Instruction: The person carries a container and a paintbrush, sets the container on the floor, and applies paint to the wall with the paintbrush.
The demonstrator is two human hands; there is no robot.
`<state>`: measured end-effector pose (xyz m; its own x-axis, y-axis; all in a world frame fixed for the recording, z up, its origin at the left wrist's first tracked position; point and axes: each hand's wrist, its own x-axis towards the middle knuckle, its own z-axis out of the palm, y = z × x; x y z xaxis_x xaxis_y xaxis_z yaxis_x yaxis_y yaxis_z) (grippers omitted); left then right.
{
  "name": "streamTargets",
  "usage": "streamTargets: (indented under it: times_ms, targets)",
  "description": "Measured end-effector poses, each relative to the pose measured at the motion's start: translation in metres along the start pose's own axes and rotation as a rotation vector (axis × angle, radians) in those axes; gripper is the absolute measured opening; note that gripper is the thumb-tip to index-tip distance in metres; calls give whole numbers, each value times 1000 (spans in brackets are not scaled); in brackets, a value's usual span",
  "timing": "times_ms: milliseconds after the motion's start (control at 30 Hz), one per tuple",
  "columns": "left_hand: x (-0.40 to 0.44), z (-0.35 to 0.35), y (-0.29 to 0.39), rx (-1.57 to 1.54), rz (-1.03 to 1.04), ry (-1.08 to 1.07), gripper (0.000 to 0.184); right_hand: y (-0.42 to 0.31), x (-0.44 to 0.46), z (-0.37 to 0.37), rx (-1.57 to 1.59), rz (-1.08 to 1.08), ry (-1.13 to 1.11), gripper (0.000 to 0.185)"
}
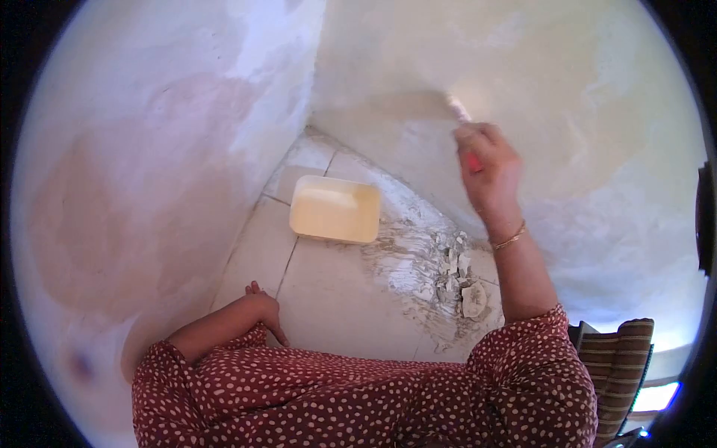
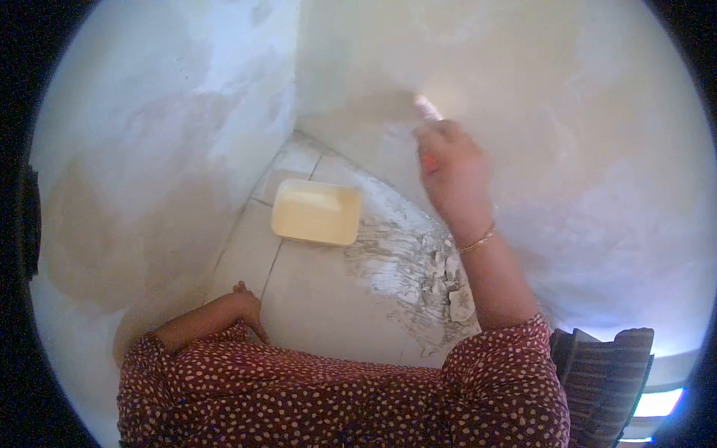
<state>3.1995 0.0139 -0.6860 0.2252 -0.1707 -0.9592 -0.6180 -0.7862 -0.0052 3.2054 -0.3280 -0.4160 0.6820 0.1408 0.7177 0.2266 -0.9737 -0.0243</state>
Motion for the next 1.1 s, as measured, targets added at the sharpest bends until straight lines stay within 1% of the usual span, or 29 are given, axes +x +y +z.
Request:
streamTargets:
  times_ms: [67,133,200,233,267,300,367,433,533,600,667,767,833,900,967,1067,1100]
  targets:
    - [11,0,-3,20,30,-32,151,-1,-16,28,7,-37,-193,17]
    - [5,-8,-2,5,45,-80,151,4,-35,77,-125,-21,-605,17]
    - [0,-11,-5,-29,77,-102,149,32,-57,120,-151,-19,-651,17]
    - [-2,-11,-7,-52,102,-100,148,33,-54,125,-162,-18,-674,17]
    - [-2,-10,-9,-76,131,-100,147,41,-47,126,-154,59,-628,18]
    - [0,-5,-9,-79,96,-39,146,40,-30,114,-148,138,-585,19]
    - [9,6,-8,-75,32,84,142,29,5,68,-41,27,-306,17]
    - [18,4,-7,-68,27,6,140,-4,29,13,-38,26,-82,14]
    - [17,-1,-7,-83,50,-40,137,-29,24,-4,-98,-100,-13,10]
    - [12,-6,-7,-72,63,-49,135,-26,5,41,-83,-85,-263,10]
    - [7,-9,-5,-37,67,-63,134,-10,-19,99,-187,-126,-577,12]
    - [12,-4,-8,-43,93,0,132,26,-33,141,-171,-60,-606,14]
    - [11,-6,-8,-45,96,-4,132,25,-7,121,-156,-11,-502,15]
    - [20,-2,-7,-47,92,-22,131,9,30,74,-132,-48,-347,11]
    - [45,2,-9,-59,71,-48,130,-17,49,25,-60,-68,-48,9]
    - [14,-13,-4,-54,125,-75,127,-40,46,10,-117,-129,-4,9]
    - [11,-17,-4,-51,154,-102,126,-39,39,30,-94,-126,-107,9]
